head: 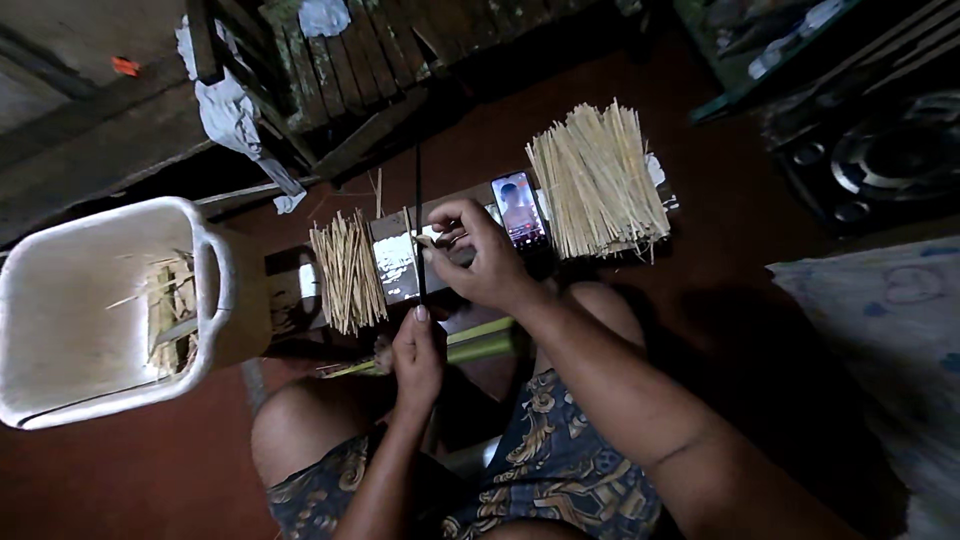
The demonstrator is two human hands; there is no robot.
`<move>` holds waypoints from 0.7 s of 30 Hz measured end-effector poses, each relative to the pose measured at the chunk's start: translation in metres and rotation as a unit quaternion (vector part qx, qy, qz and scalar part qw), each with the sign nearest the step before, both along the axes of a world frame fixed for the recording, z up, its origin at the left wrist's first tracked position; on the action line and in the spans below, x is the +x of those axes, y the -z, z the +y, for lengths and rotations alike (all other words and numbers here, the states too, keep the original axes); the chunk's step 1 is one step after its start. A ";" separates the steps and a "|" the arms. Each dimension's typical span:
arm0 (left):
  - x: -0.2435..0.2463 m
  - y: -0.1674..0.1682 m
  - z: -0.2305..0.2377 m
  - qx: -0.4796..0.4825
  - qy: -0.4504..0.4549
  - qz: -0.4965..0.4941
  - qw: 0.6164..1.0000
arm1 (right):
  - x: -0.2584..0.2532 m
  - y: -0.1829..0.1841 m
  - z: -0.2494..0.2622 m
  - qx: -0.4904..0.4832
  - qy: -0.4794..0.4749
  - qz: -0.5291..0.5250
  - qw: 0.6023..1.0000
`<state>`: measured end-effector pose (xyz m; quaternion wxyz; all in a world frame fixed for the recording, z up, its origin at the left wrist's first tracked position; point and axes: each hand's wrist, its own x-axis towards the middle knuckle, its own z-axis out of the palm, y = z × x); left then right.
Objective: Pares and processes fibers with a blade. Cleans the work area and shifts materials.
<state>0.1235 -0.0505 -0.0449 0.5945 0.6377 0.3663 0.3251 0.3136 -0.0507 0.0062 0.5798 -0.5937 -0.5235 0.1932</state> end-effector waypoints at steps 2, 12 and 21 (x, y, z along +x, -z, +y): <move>0.001 0.001 -0.001 0.010 -0.003 -0.003 1.000 | -0.001 -0.003 0.000 0.002 -0.004 -0.019 1.000; 0.001 0.014 -0.004 0.030 0.010 -0.018 0.999 | -0.003 0.000 0.003 0.013 -0.001 -0.044 0.999; -0.009 0.062 -0.011 0.014 0.013 0.052 0.998 | 0.001 -0.003 0.002 0.014 -0.002 -0.024 1.000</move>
